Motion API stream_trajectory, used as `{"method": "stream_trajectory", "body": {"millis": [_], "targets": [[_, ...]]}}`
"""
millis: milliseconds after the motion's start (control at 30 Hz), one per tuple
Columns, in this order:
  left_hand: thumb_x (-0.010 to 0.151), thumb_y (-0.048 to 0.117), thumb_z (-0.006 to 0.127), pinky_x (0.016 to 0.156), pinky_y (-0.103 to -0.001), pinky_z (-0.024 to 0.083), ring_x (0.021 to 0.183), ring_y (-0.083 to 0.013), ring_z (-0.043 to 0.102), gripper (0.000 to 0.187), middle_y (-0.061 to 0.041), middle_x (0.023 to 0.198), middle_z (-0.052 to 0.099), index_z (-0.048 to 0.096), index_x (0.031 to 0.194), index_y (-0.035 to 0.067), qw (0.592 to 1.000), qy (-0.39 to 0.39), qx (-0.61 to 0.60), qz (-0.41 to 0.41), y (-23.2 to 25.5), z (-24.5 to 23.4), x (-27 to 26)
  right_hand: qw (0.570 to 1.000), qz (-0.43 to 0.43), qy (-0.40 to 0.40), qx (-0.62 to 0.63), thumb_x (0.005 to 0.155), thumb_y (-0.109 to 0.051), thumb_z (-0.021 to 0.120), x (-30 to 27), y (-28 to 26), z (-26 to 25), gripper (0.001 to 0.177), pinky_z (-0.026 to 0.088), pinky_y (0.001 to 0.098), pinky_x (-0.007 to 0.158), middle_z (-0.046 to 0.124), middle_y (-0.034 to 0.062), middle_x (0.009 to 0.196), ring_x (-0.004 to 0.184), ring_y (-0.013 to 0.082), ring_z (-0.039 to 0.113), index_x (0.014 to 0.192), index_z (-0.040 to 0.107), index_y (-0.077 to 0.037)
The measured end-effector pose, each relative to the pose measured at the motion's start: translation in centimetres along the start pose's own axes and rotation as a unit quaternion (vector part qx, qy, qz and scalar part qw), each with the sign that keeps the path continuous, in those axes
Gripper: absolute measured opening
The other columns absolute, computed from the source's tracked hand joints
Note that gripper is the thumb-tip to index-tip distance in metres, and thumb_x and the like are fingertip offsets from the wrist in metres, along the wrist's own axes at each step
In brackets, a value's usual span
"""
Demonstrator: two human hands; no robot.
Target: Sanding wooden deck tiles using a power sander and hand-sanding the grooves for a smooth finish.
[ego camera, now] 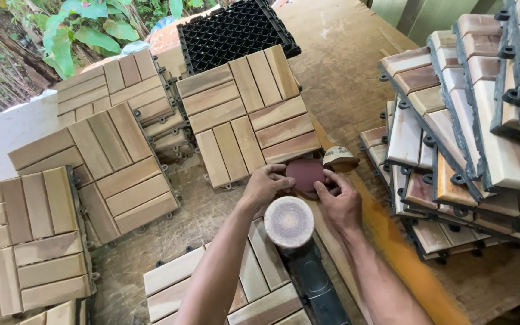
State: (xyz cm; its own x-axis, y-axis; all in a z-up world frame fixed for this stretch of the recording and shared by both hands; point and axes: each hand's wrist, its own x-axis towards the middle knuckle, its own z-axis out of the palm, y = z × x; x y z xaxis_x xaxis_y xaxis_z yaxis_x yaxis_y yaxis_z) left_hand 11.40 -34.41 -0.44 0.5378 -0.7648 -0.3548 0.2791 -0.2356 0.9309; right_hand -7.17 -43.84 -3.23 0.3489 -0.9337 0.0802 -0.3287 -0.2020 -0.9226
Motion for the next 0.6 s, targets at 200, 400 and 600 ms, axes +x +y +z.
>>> {"method": "stream_trajectory", "body": {"millis": [200,400,600], "targets": [[0.075,0.006,0.089,0.068,-0.027,0.066,0.073,-0.0178,0.077,0.071,-0.010,0.090,0.079,0.061,0.140,0.004,0.998,-0.019,0.045,0.039,-0.9,-0.6,0.4,0.998,0.022,-0.008,0.052,0.080,-0.022,0.085,-0.1,-0.2,-0.1,0.054,0.053,0.0280,0.061,0.073,0.0085,0.099,0.071,0.0122,0.063,0.131,0.071,-0.012],[0.081,0.018,0.088,0.064,-0.027,0.065,0.069,-0.0153,0.077,0.066,-0.010,0.089,0.079,0.061,0.140,0.005,0.997,-0.014,0.063,0.034,0.2,-0.3,-1.0,0.998,0.030,-0.007,0.053,0.078,-0.022,0.087,0.0,0.3,-0.1,0.051,0.054,0.0260,0.061,0.073,0.0055,0.096,0.070,0.0098,0.064,0.127,0.074,-0.011],[0.080,0.010,0.087,0.061,-0.029,0.065,0.067,-0.0202,0.077,0.068,-0.014,0.088,0.077,0.058,0.141,0.001,0.997,-0.005,0.054,0.047,-0.7,-0.4,-0.8,0.998,0.042,0.023,0.051,0.084,-0.027,0.081,-0.7,-1.9,-0.6,0.041,0.056,0.0336,0.064,0.072,0.0058,0.091,0.073,0.0139,0.068,0.122,0.075,-0.012]]}}
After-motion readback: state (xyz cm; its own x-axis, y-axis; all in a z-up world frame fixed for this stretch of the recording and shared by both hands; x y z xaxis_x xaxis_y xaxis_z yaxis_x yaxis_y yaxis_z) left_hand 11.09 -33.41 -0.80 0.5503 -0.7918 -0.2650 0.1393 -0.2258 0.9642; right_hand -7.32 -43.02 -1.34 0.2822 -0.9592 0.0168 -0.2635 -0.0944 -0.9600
